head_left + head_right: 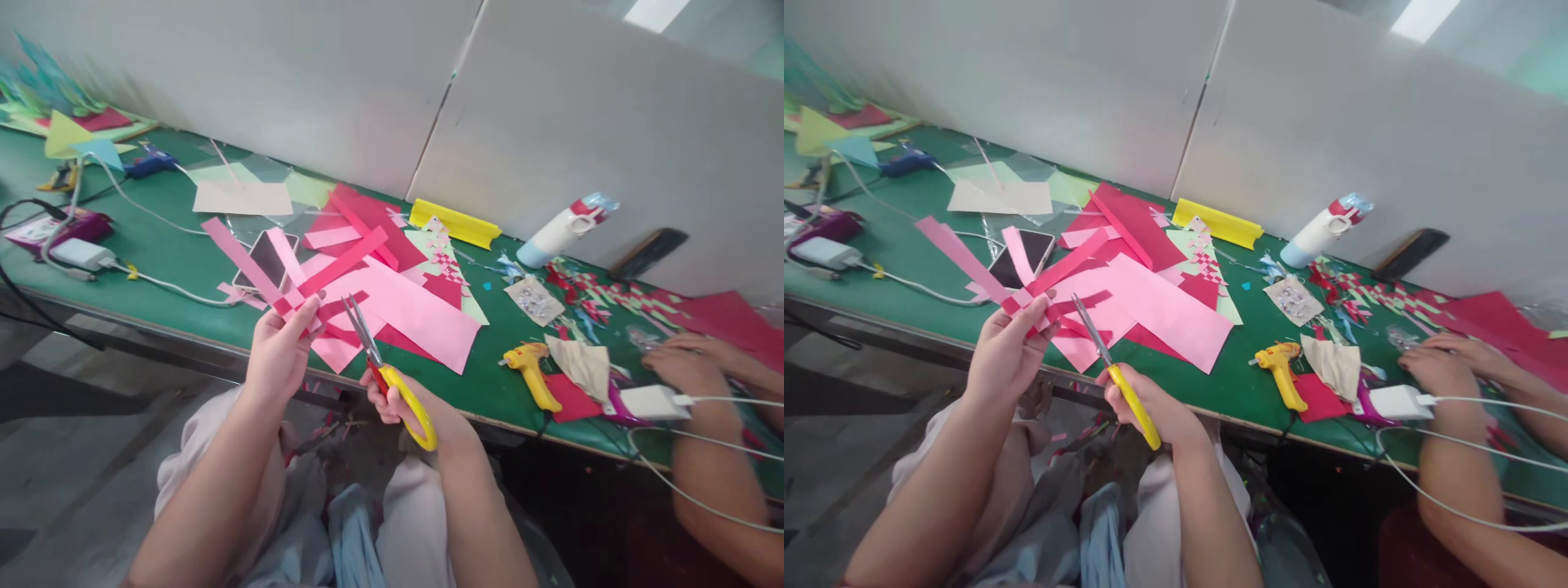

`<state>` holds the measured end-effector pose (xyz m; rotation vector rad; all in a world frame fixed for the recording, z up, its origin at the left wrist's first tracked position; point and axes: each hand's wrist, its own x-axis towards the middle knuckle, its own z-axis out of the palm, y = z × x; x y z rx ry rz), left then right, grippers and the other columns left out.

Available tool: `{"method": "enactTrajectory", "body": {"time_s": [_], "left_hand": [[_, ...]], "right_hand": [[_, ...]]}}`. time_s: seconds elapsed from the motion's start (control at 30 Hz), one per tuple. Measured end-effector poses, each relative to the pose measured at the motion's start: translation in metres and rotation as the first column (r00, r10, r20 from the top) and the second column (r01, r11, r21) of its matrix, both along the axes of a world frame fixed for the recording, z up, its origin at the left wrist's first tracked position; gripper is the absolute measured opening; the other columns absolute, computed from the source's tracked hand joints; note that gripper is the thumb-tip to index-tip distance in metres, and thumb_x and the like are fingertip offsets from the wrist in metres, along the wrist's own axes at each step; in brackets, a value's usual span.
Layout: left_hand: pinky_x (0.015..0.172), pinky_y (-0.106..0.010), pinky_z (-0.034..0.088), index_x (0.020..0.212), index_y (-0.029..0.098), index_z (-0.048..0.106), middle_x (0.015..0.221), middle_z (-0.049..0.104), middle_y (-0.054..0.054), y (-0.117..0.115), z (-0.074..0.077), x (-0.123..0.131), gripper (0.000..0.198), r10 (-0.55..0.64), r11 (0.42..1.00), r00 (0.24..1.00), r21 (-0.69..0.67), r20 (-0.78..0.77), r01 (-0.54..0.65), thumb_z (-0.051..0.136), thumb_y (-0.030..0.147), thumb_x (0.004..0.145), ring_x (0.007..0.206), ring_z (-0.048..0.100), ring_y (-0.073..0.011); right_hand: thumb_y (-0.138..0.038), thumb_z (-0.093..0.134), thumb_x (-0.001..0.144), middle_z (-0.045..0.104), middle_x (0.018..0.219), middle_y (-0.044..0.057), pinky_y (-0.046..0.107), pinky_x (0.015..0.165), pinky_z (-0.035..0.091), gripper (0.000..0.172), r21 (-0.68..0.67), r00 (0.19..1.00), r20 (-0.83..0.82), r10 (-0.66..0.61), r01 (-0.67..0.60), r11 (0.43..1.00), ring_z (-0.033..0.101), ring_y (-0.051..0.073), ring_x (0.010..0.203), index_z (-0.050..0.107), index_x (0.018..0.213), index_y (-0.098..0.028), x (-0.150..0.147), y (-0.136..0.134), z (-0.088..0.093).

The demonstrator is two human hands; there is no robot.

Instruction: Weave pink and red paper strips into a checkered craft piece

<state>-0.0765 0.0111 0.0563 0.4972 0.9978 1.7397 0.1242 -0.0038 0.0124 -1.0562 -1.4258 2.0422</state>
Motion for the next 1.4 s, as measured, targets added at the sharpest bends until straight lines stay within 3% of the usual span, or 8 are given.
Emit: {"method": "enactTrajectory", "body": {"time_s": [0.17,0.27,0.43,0.6,0.73,1.03,1.2,1.4], "left_hand": [[0.066,-0.019,0.055,0.082,0.018,0.074,0.092,0.074,-0.003,0.005,-0.003,-0.015,0.021,0.039,0.999,0.999,0.019,-0.001,-0.039,0.082,0.028,0.066,0.078,0.067,-0.0113],[0.066,-0.019,0.055,0.081,0.018,0.074,0.091,0.074,-0.003,0.008,-0.002,-0.022,0.021,0.050,0.999,0.999,0.004,0.000,-0.050,0.082,0.027,0.064,0.076,0.066,-0.0107],[0.067,-0.019,0.056,0.082,0.018,0.073,0.090,0.074,-0.003,0.010,0.001,-0.028,0.022,0.017,1.000,1.000,-0.017,-0.008,-0.017,0.082,0.026,0.063,0.076,0.067,-0.0111],[0.067,-0.020,0.057,0.080,0.017,0.073,0.089,0.075,-0.004,0.012,0.001,-0.026,0.022,-0.056,0.998,0.998,-0.034,-0.011,0.056,0.083,0.023,0.061,0.077,0.068,-0.0125],[0.064,-0.019,0.057,0.078,0.016,0.073,0.088,0.075,-0.004,0.014,0.001,-0.023,0.022,-0.087,0.996,0.996,-0.034,-0.009,0.087,0.083,0.022,0.060,0.076,0.068,-0.0129],[0.058,-0.018,0.055,0.077,0.014,0.073,0.084,0.072,-0.003,0.021,-0.001,-0.026,0.017,-0.076,0.997,0.997,-0.030,0.010,0.076,0.080,0.018,0.063,0.065,0.061,-0.0081],[0.057,-0.018,0.055,0.078,0.013,0.074,0.084,0.072,-0.003,0.021,0.000,-0.030,0.017,-0.047,0.999,0.999,-0.014,0.016,0.047,0.079,0.015,0.063,0.067,0.062,-0.0091],[0.057,-0.019,0.055,0.078,0.013,0.074,0.081,0.071,-0.003,0.020,-0.002,-0.037,0.016,-0.042,0.999,0.999,-0.021,0.014,0.042,0.079,0.017,0.063,0.064,0.061,-0.0083]], "right_hand": [[-0.048,0.071,0.073,0.051,0.077,-0.002,0.021,0.056,0.039,0.042,0.058,0.988,0.123,-0.093,0.086,0.995,0.046,0.008,0.060,0.056,0.102,-0.020,0.022,0.002,0.024],[-0.044,0.073,0.071,0.061,0.083,0.001,0.027,0.067,0.047,0.044,0.284,0.892,0.362,-0.271,0.171,0.943,0.059,0.014,0.072,0.057,0.105,-0.020,0.037,0.006,0.043],[-0.050,0.063,0.080,0.070,0.098,0.010,0.032,0.077,0.047,0.044,0.630,0.501,0.664,-0.554,0.025,0.777,0.067,0.026,0.092,0.060,0.111,-0.019,0.065,0.025,0.059],[-0.051,0.050,0.089,0.070,0.101,0.023,0.033,0.076,0.047,0.049,0.575,0.041,0.815,-0.579,-0.187,0.796,0.067,0.033,0.100,0.061,0.107,-0.006,0.084,0.050,0.047],[-0.047,0.047,0.092,0.068,0.100,0.027,0.034,0.077,0.048,0.052,0.548,-0.091,0.815,-0.572,-0.203,0.812,0.068,0.033,0.098,0.060,0.107,0.001,0.084,0.063,0.034],[-0.034,0.057,0.090,0.064,0.109,0.025,0.037,0.085,0.045,0.036,0.569,-0.051,0.793,-0.608,-0.297,0.767,0.058,0.033,0.110,0.064,0.110,-0.004,0.049,0.054,0.050],[-0.040,0.048,0.095,0.065,0.103,0.015,0.035,0.089,0.044,0.036,0.700,0.478,0.714,-0.512,-0.525,0.485,0.057,0.026,0.101,0.069,0.102,-0.012,-0.030,0.055,0.036],[-0.039,0.059,0.090,0.062,0.108,0.016,0.037,0.086,0.044,0.031,0.708,0.546,0.706,-0.451,-0.534,0.462,0.052,0.029,0.102,0.069,0.101,-0.012,-0.080,0.065,0.011]]}}
